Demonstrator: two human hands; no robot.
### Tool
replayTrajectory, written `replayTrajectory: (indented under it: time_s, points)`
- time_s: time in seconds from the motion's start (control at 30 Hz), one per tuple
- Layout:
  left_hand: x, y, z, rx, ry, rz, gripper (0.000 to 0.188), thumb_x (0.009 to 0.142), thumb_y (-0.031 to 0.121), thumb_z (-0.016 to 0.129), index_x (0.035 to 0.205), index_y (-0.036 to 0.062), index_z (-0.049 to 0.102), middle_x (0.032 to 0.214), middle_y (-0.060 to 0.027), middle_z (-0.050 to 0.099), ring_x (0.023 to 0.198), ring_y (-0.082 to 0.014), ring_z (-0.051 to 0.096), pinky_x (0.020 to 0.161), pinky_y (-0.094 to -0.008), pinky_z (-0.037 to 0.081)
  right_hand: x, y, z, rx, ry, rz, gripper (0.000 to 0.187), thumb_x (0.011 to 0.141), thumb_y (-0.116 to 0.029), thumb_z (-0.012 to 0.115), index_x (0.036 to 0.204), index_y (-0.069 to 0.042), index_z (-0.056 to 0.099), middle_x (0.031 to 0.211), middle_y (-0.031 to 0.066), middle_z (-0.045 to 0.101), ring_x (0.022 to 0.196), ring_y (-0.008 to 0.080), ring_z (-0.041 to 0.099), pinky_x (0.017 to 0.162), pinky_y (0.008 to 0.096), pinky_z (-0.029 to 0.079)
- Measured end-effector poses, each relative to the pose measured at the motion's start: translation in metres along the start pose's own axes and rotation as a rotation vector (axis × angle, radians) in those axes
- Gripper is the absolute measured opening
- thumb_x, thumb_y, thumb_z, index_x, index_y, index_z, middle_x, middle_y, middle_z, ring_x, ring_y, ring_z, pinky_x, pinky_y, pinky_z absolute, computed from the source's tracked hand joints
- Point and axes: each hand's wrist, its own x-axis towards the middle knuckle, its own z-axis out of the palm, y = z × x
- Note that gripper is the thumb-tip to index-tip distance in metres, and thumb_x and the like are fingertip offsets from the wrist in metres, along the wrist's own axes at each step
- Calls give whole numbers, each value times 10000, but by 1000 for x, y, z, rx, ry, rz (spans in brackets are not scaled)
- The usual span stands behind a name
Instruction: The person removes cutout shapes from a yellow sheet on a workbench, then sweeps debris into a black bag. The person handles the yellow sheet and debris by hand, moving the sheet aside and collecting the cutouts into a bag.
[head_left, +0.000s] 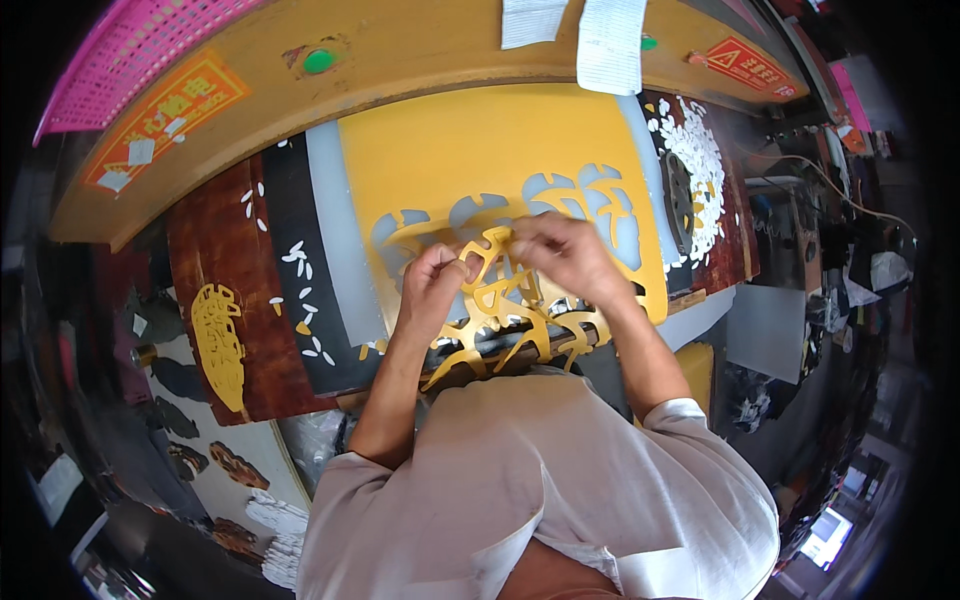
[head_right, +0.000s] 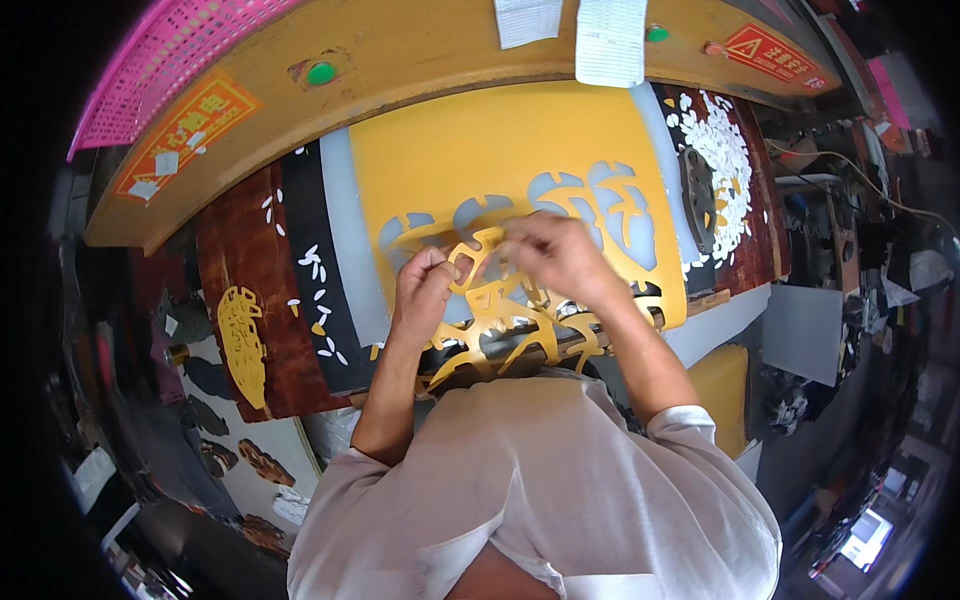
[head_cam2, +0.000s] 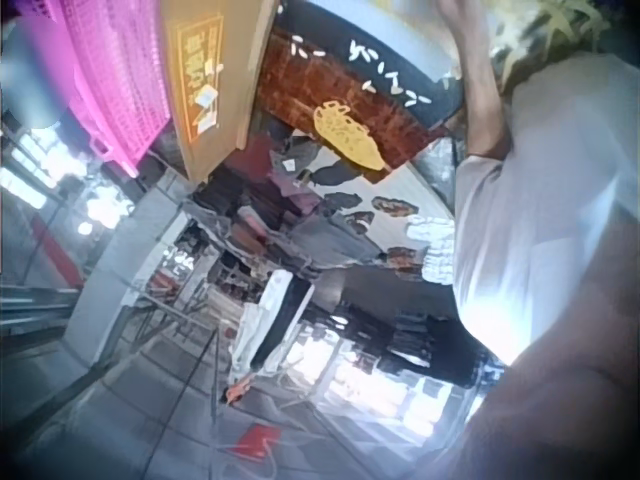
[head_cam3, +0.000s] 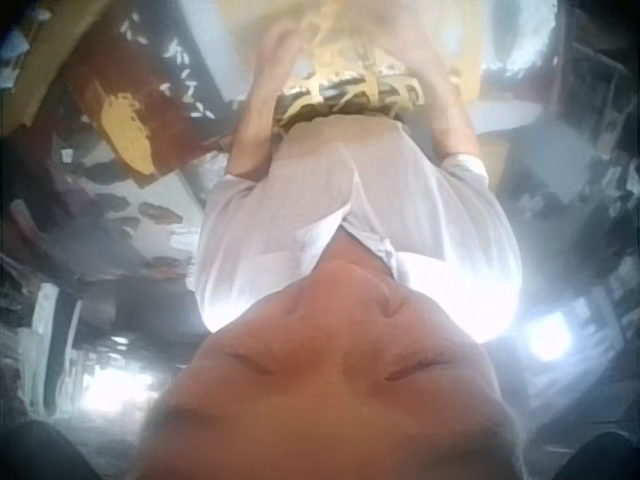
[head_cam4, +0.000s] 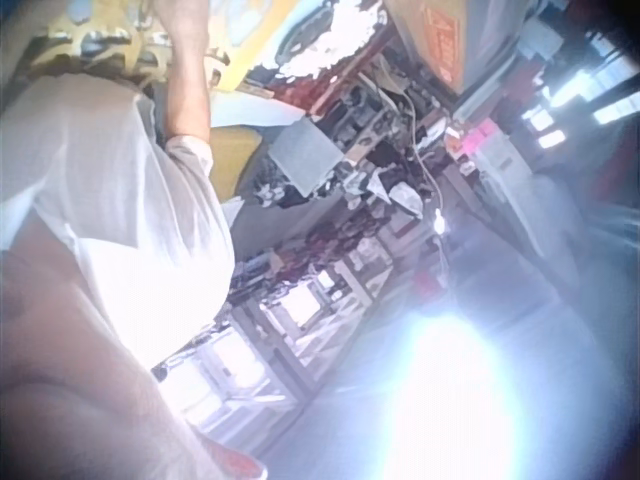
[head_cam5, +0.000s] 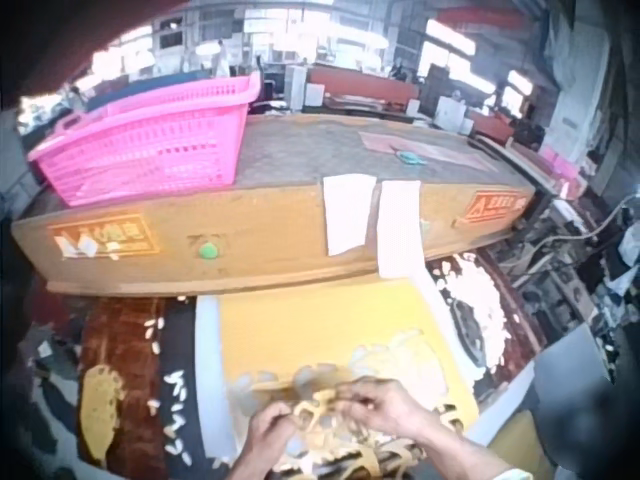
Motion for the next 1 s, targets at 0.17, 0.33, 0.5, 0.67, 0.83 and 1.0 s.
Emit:
replayTrajectory:
  time_s: [0.17,0.33,0.5,0.67,0.83,1.0]
  points:
    - [-1,8,13,-36,-110,20,192,939,-11,517,755,40,503,1275,-196,695,1022,-232,690,897,-360,544,7,0,7,73,-95,106,184,971,-142,721,1013,37,721,803,151,686,727,231,663,667,362,521]
    - [-8,14,17,-394,-121,-56,151,921,39,535,778,27,582,1334,-219,665,1274,-469,643,1063,-577,553,30,43,-11,-202,3,-136,206,996,-187,686,1061,6,718,754,120,692,735,208,683,662,397,521]
    - [-14,16,14,-705,65,24,222,951,198,586,897,-1,669,1389,-247,648,1357,-471,583,1084,-646,525,39,71,-37,88,-70,119,394,969,-193,689,1341,-65,656,1176,132,726,1004,300,698,868,421,549]
    - [-1,18,3,-795,15,-22,308,997,216,534,1001,-32,716,1378,-295,646,1355,-413,602,1110,-628,509,33,68,20,104,-483,-554,474,935,-218,748,1393,-140,655,1465,120,586,1277,259,583,1111,370,456]
    - [9,41,-23,-600,172,-177,549,1115,363,470,1430,-83,530,1434,-274,612,1319,-352,631,1141,-452,514,49,50,60,34,-630,-329,274,972,-239,740,1178,-60,725,1148,67,726,1040,181,684,936,334,543]
    - [-34,36,-36,-131,262,-170,694,1121,523,438,1530,-38,449,1460,-213,592,1260,-279,656,1079,-384,544,42,32,58,594,-501,162,207,1011,-220,719,1090,-29,728,926,24,749,771,92,708,704,275,607]
